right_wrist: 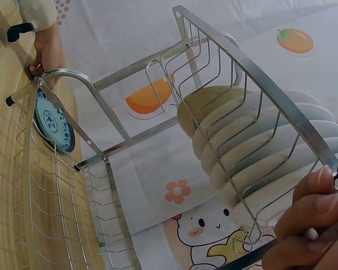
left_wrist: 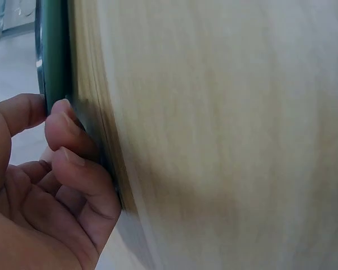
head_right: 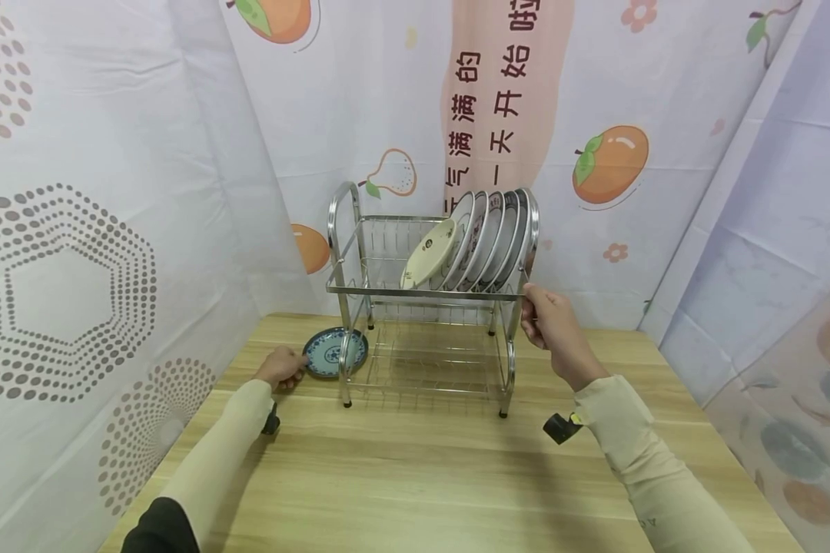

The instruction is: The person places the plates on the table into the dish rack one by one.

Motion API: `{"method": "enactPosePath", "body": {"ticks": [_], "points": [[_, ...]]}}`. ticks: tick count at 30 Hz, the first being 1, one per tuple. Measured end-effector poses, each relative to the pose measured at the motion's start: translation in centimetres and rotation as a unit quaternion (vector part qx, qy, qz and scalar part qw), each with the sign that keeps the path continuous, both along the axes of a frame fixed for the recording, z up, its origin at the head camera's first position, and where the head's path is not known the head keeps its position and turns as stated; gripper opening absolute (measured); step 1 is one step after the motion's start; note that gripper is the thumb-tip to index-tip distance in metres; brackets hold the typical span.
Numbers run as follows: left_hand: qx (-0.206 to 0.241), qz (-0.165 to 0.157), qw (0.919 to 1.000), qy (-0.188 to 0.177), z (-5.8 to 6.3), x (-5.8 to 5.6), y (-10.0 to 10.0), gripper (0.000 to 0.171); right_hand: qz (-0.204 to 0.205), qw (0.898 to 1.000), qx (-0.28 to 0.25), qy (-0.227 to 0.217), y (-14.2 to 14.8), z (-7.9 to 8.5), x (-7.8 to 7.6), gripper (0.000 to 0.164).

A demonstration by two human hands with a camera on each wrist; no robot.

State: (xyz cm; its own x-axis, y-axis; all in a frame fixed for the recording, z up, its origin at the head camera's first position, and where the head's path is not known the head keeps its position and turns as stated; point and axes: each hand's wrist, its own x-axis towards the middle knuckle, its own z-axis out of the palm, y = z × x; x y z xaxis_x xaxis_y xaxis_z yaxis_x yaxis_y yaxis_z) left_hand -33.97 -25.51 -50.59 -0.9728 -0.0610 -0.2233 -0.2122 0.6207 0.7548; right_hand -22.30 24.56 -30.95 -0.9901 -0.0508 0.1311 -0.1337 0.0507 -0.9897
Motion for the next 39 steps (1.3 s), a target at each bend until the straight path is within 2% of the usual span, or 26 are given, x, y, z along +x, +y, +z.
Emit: {"method": "enactPosePath", "body": {"ticks": [3, 7, 11, 18, 28, 39], "points": [[-0.033, -0.015, 0.9993, 0.003, 0.0, -0.1, 0.2, 0.038, 0.003, 1.000, 0.000, -0.001, 0.1, 0.0, 0.0, 0.046], [-0.036, -0.023, 0.9991, -0.001, -0.1, -0.2, 0.2, 0.040, 0.006, 1.000, 0.005, 0.006, 0.1, 0.0, 0.1, 0.047], [-0.013, -0.020, 0.9997, -0.009, -0.2, -0.2, -0.2, 0.038, 0.006, 1.000, 0.010, 0.005, 0.0, 0.0, 0.0, 0.047], [0.067, -0.008, 0.9975, -0.018, 0.2, 0.3, -0.7, 0.035, 0.007, 1.000, 0.008, 0.002, -0.1, -0.2, 0.0, 0.047], [0.091, 0.019, 0.9956, -0.003, -0.2, 0.2, -1.0, 0.027, 0.007, 1.000, 0.003, 0.008, 0.1, -0.1, 0.0, 0.047], [0.134, 0.033, 0.9900, 0.030, 0.7, 0.9, -1.4, 0.032, 0.004, 1.000, 0.002, 0.005, 0.2, -0.1, 0.0, 0.047]]}}
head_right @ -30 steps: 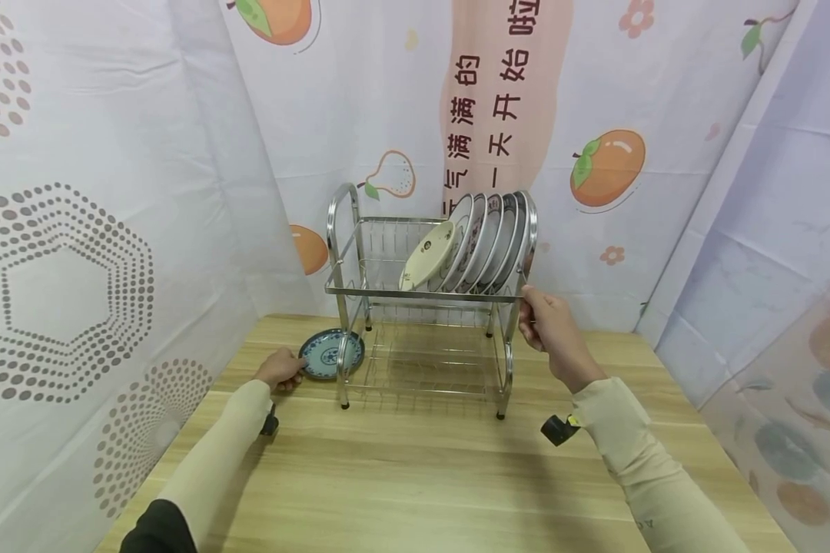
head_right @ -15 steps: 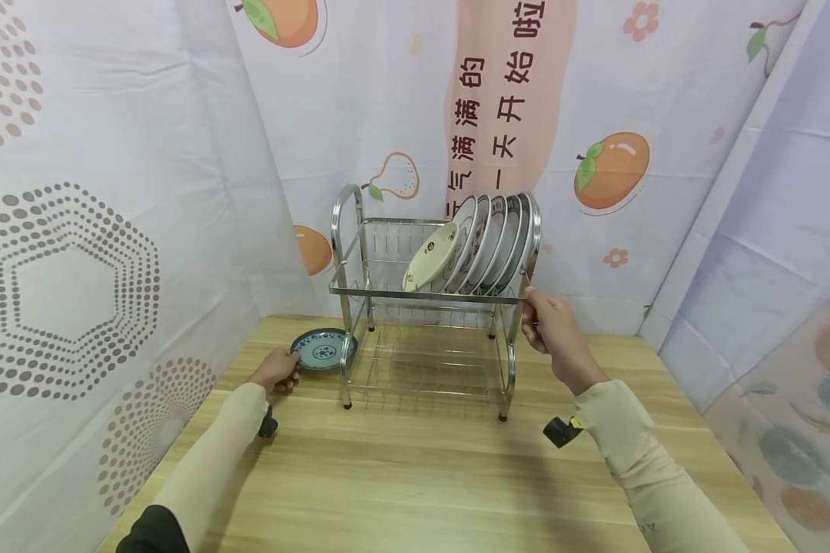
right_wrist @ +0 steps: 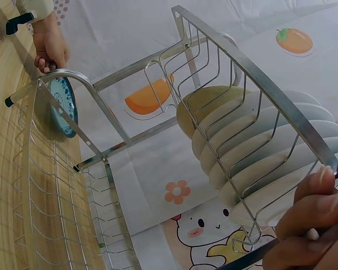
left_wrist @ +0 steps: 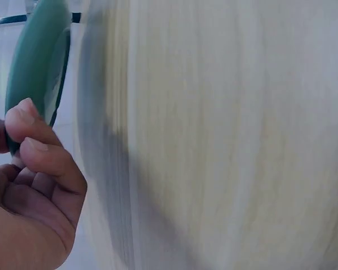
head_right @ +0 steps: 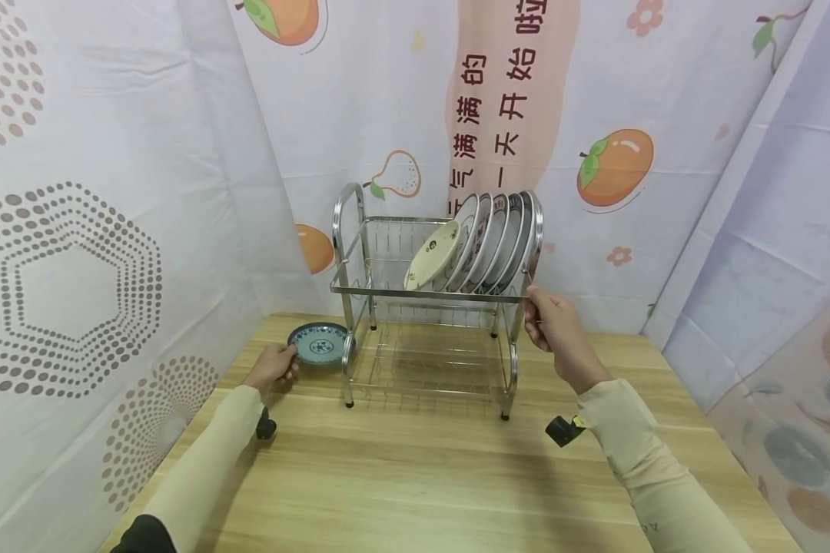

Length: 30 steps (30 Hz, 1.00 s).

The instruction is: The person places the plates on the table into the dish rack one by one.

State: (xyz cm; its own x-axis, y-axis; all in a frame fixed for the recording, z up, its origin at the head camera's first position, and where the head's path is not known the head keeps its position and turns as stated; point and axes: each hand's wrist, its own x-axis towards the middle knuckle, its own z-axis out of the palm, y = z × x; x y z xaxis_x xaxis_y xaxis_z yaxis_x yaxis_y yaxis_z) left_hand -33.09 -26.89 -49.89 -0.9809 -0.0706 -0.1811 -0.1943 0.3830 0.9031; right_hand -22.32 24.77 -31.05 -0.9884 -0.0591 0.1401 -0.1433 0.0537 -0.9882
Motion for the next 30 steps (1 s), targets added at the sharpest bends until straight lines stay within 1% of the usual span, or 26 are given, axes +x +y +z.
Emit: {"method": "enactPosePath", "body": {"ticks": [3, 7, 9, 12, 16, 22, 25, 30], "points": [[0.002, 0.000, 0.9998, 0.018, 0.3, 0.2, -0.2, 0.036, 0.000, 1.000, -0.004, -0.001, 0.0, 0.0, 0.1, 0.047], [-0.008, -0.007, 0.9985, 0.053, 0.7, 0.6, -0.7, 0.037, -0.001, 1.000, -0.012, -0.003, 0.0, 0.0, 0.1, 0.047], [-0.014, -0.005, 0.9979, 0.063, 0.9, 0.8, -0.9, 0.037, -0.001, 1.000, -0.014, -0.004, -0.1, 0.0, 0.0, 0.046], [-0.011, 0.005, 0.9978, 0.065, 1.3, 1.2, -1.0, 0.038, -0.001, 1.000, -0.014, -0.004, -0.1, 0.0, 0.0, 0.047], [-0.009, 0.009, 0.9972, 0.074, 1.7, 1.6, -1.2, 0.041, 0.000, 1.000, -0.014, -0.003, -0.1, 0.0, 0.0, 0.047], [-0.023, 0.009, 0.9960, 0.085, 2.2, 2.6, -1.9, 0.041, 0.003, 1.000, -0.022, -0.004, -0.1, -0.1, 0.1, 0.046], [-0.015, 0.015, 0.9952, 0.095, 2.4, 3.1, -2.1, 0.039, 0.003, 1.000, -0.025, -0.005, -0.1, -0.1, 0.1, 0.046], [0.008, 0.025, 0.9927, 0.118, 2.6, 3.8, -2.5, 0.037, 0.002, 0.999, -0.035, -0.003, -0.1, -0.1, 0.0, 0.046]]}}
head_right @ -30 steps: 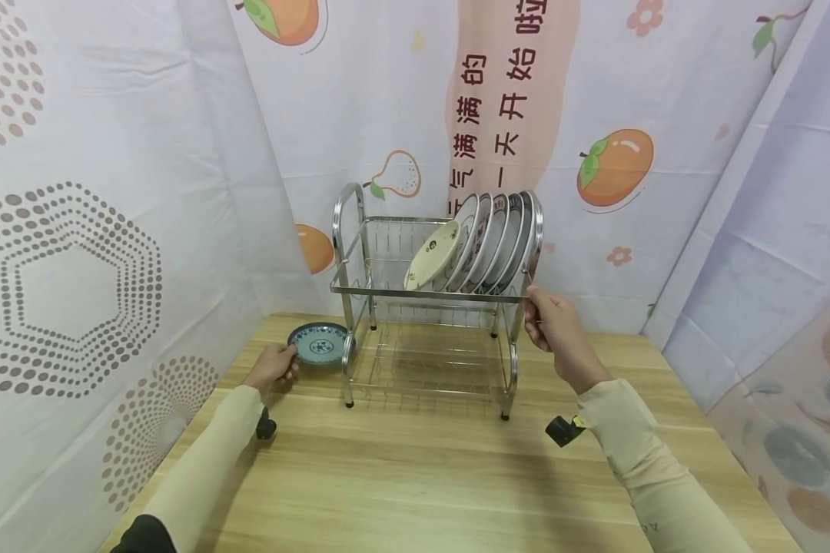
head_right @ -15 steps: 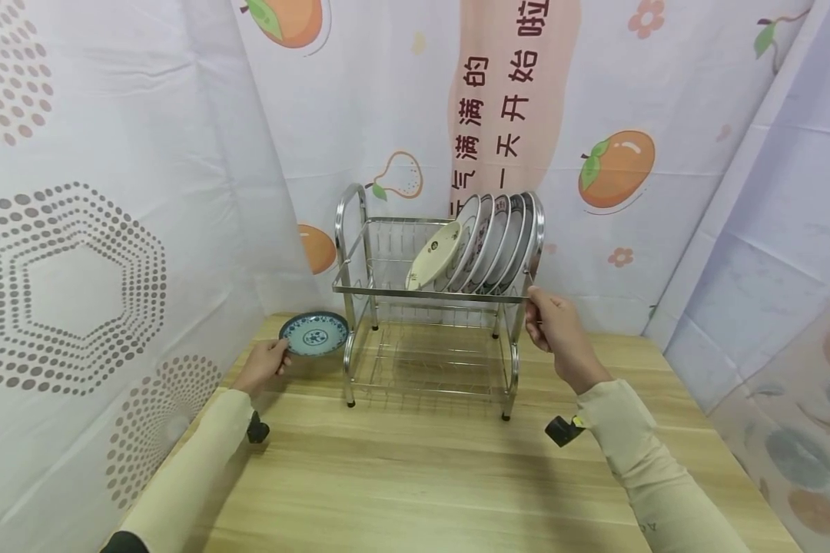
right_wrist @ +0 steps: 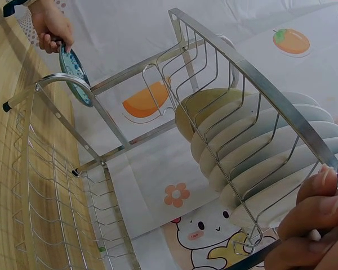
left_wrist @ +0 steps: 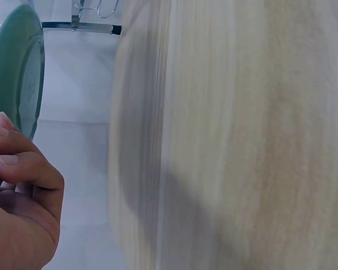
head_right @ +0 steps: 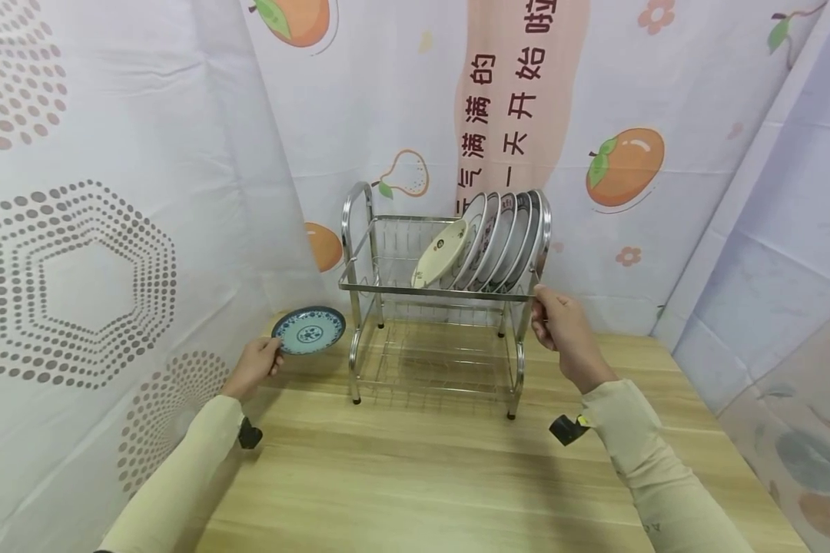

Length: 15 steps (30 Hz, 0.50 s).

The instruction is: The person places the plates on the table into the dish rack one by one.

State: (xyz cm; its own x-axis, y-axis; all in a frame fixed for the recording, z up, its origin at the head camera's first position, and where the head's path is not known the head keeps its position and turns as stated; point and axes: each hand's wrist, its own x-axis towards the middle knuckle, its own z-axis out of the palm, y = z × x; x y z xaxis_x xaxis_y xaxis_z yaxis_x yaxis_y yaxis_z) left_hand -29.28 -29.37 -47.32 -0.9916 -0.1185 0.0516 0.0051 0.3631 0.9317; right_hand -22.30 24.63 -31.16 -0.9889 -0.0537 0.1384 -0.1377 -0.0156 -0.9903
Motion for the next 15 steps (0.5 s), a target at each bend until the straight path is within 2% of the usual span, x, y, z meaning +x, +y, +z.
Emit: {"method": "enactPosePath", "body": {"ticks": [8, 15], "points": [[0.018, 0.008, 0.9998, 0.004, -0.1, 0.8, -0.2, 0.036, -0.002, 1.000, -0.006, -0.007, 0.1, -0.1, -0.1, 0.045], [0.041, 0.007, 0.9991, 0.006, 0.4, 1.4, -0.1, 0.037, -0.002, 1.000, -0.015, -0.001, 0.1, -0.1, -0.1, 0.046]]}}
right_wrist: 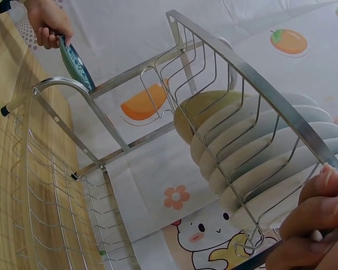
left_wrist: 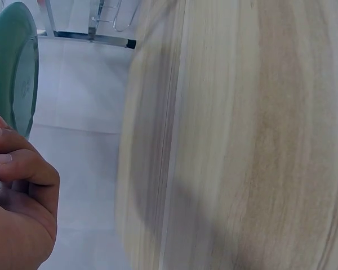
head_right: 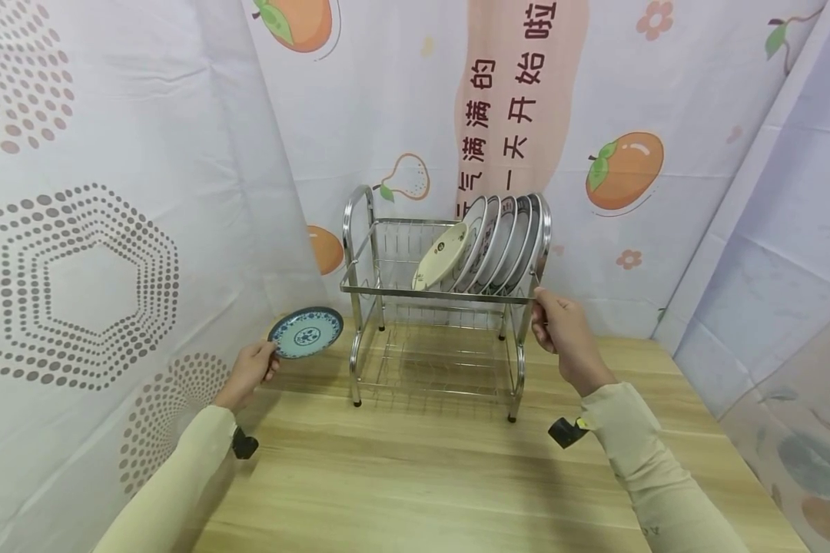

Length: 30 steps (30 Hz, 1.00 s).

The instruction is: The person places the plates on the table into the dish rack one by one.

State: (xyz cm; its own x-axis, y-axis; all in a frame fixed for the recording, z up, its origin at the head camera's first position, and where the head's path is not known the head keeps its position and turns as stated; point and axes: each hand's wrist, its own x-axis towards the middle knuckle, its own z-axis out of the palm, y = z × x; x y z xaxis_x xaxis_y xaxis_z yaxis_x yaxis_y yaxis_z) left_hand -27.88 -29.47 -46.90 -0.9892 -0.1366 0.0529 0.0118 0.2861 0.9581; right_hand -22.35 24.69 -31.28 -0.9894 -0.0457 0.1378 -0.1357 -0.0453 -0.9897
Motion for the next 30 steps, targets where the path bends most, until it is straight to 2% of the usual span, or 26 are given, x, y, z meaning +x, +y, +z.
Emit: {"method": "enactPosePath", "body": {"ticks": [12, 17, 25, 30], "points": [[0.016, -0.014, 0.9998, 0.002, 0.9, 1.7, -0.2, 0.037, 0.004, 1.000, -0.015, 0.021, -0.1, 0.1, 0.1, 0.047], [0.022, -0.013, 0.9997, 0.001, 1.1, 2.3, 0.0, 0.037, 0.002, 1.000, -0.006, 0.027, -0.2, 0.2, 0.0, 0.048], [0.021, -0.009, 0.9997, -0.006, 1.4, 3.6, 1.1, 0.037, 0.008, 1.000, -0.014, 0.017, -0.1, -0.1, 0.0, 0.049], [0.029, -0.018, 0.9994, -0.006, 1.9, 4.1, 1.3, 0.039, 0.007, 1.000, -0.023, 0.016, 0.0, -0.3, 0.0, 0.049]]}}
